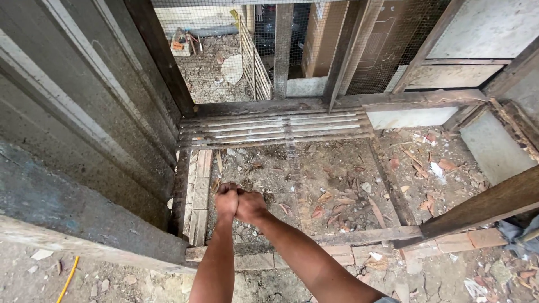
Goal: Fixing a metal grate structure using rebar and organizing materials in an outdoor area.
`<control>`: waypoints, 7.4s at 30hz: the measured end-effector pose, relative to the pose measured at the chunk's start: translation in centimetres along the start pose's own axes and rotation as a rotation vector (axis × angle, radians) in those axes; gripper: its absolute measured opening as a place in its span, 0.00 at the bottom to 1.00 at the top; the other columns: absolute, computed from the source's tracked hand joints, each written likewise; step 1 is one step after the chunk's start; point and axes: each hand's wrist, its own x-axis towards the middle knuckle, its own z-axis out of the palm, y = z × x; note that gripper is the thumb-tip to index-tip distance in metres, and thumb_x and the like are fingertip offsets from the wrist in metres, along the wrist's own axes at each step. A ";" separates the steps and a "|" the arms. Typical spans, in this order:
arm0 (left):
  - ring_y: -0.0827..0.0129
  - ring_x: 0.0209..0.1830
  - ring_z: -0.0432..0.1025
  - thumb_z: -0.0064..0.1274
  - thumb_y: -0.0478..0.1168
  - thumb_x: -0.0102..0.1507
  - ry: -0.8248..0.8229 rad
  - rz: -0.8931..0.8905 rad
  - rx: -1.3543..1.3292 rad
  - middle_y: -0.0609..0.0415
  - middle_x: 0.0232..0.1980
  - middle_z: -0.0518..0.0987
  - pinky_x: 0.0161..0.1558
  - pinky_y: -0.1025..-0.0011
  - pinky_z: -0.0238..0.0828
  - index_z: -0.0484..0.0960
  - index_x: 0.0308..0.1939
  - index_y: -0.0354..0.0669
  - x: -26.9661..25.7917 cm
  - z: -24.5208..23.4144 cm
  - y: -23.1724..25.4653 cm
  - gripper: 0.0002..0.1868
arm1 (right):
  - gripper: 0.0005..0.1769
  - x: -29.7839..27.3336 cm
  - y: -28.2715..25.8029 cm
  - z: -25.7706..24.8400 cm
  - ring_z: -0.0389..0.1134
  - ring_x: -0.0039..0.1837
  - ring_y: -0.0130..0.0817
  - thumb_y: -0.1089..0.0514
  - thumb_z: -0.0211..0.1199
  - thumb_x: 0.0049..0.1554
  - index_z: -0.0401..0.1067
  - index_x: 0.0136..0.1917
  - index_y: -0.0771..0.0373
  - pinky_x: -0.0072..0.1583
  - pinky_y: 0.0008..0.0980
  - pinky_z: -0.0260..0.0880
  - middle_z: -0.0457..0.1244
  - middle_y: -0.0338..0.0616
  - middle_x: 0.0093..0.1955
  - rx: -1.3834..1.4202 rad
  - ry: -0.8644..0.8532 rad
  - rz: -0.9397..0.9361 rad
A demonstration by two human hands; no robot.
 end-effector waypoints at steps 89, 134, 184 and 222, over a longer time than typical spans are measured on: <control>0.58 0.59 0.74 0.23 0.66 0.69 -0.300 -0.296 -0.258 0.46 0.59 0.80 0.59 0.62 0.70 0.72 0.67 0.39 -6.5 0.0 -4.7 0.40 | 0.49 2.3 3.3 -1.8 0.69 0.40 0.33 0.60 0.71 0.49 0.53 0.80 0.50 0.36 0.32 0.72 0.53 0.46 0.78 -0.056 -0.150 0.019; 0.45 0.56 0.76 0.40 0.53 0.68 0.137 -0.363 0.585 0.36 0.51 0.82 0.55 0.54 0.73 0.86 0.48 0.40 -6.4 -8.6 -9.8 0.24 | 0.45 -6.0 2.2 4.0 0.72 0.45 0.40 0.42 0.49 0.64 0.29 0.84 0.50 0.48 0.46 0.71 0.61 0.43 0.76 0.675 -0.548 0.366; 0.48 0.34 0.77 0.48 0.49 0.65 -0.537 -0.430 0.019 0.39 0.33 0.80 0.37 0.49 0.77 0.82 0.36 0.34 -14.2 -13.9 -16.9 0.20 | 0.26 -9.5 -2.1 31.1 0.55 0.25 0.32 0.35 0.54 0.65 0.69 0.38 0.56 0.28 0.39 0.56 0.57 0.38 0.27 1.524 -0.076 0.875; 0.70 0.13 0.68 0.41 0.28 0.59 -0.297 -0.271 -0.395 0.52 0.24 0.76 0.15 0.69 0.65 0.67 0.57 0.38 -25.9 -20.1 -8.9 0.21 | 0.26 -9.2 -11.6 23.6 0.65 0.30 0.32 0.64 0.60 0.58 0.66 0.70 0.66 0.35 0.34 0.70 0.62 0.41 0.33 1.632 -0.082 0.426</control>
